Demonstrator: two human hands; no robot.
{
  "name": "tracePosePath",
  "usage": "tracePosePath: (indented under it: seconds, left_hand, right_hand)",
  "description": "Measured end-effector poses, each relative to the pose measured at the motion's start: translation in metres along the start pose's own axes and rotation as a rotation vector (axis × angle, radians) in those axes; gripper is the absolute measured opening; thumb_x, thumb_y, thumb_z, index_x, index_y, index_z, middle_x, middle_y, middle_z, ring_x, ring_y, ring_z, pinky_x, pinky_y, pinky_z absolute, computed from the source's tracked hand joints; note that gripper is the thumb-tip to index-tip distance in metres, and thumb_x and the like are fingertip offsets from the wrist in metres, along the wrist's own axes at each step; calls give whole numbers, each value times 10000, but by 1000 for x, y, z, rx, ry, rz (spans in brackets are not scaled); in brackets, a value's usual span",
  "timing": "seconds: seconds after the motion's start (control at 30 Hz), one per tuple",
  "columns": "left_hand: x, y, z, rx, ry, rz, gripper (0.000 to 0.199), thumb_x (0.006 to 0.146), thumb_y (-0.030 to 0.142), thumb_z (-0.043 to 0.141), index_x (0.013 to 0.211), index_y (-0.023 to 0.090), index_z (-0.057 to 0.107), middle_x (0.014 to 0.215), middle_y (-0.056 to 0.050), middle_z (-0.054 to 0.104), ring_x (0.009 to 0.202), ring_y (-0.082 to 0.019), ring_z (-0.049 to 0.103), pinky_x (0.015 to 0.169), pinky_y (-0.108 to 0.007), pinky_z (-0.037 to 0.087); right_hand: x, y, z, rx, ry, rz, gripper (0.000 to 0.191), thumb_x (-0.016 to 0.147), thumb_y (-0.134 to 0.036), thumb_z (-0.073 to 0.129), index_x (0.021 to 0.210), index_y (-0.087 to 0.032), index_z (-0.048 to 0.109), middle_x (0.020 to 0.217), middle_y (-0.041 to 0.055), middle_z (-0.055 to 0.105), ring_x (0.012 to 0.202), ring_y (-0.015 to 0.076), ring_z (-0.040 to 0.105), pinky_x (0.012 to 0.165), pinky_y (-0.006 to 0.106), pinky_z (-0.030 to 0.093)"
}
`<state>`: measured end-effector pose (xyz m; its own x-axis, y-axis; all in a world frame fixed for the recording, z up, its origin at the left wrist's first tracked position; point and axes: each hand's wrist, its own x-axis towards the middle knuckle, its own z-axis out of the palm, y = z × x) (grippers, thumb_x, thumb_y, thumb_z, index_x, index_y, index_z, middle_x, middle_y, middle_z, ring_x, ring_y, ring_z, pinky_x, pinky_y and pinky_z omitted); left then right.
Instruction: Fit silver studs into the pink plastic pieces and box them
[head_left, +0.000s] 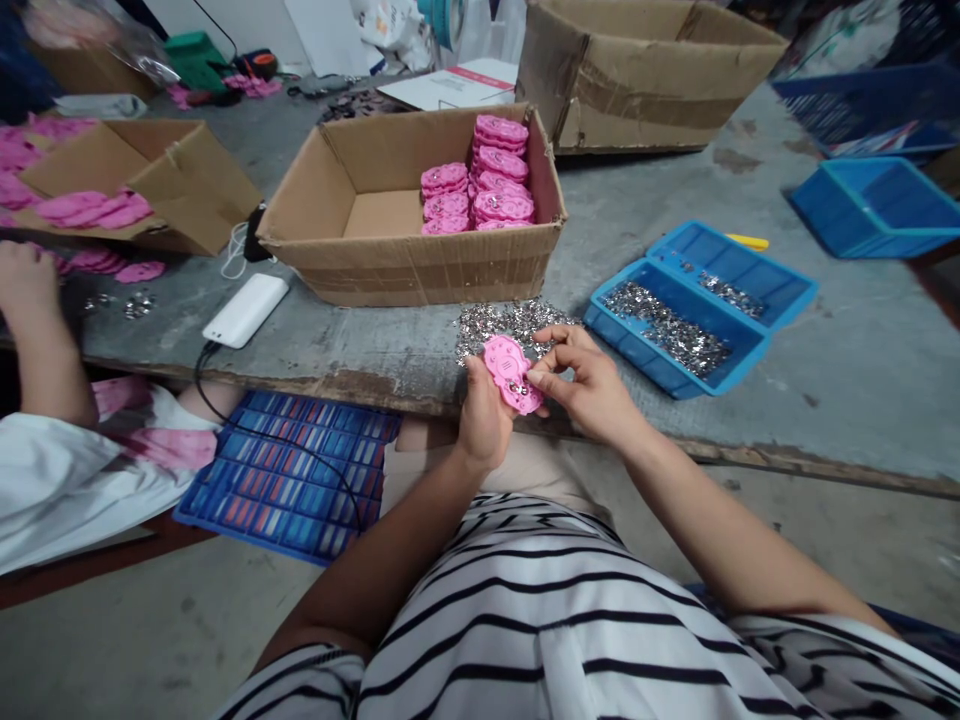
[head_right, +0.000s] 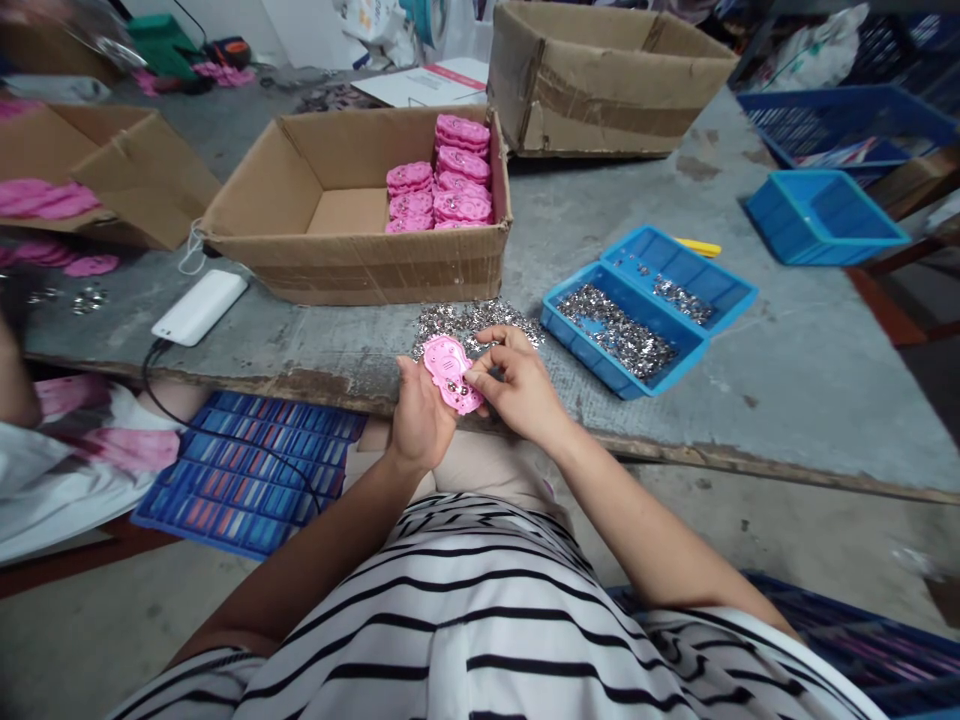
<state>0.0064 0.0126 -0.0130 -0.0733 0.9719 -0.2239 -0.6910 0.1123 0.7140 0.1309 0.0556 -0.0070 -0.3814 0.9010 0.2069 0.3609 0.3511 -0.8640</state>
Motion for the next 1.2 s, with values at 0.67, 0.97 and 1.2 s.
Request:
tracePosePath:
  seconds: [0.67, 0.97, 1.2]
  left_hand:
    - [1, 1, 2, 14, -1, 1, 729, 850, 755, 308, 1267, 207, 547, 1042, -106, 675, 996, -249, 639, 662, -285, 564]
    - [1, 1, 2, 7, 6, -34, 697, 865, 738, 314, 1235, 204, 565, 1059, -110, 681, 996, -243, 637, 655, -283, 563]
    - [2, 0, 1, 36, -93, -49, 721, 877, 738, 239, 1217, 183, 549, 1001, -113, 682, 899, -227, 659, 624, -283, 562]
  right_hand:
    - [3, -1, -6, -9, -92, -2, 123, 763, -238, 658, 647, -199, 657, 1061, 76, 598, 1066, 242, 543, 923, 400, 436]
    - [2, -4, -8, -13, -118, -17, 161, 790, -266, 656, 646, -198, 632, 1064, 70, 581, 1016, 228, 553, 920, 393, 439]
    - [2, 3, -1, -42, -51, -44, 51, 784, -223, 651, 782, -211, 602, 1114, 81, 560, 1031, 222, 536, 874, 383, 461]
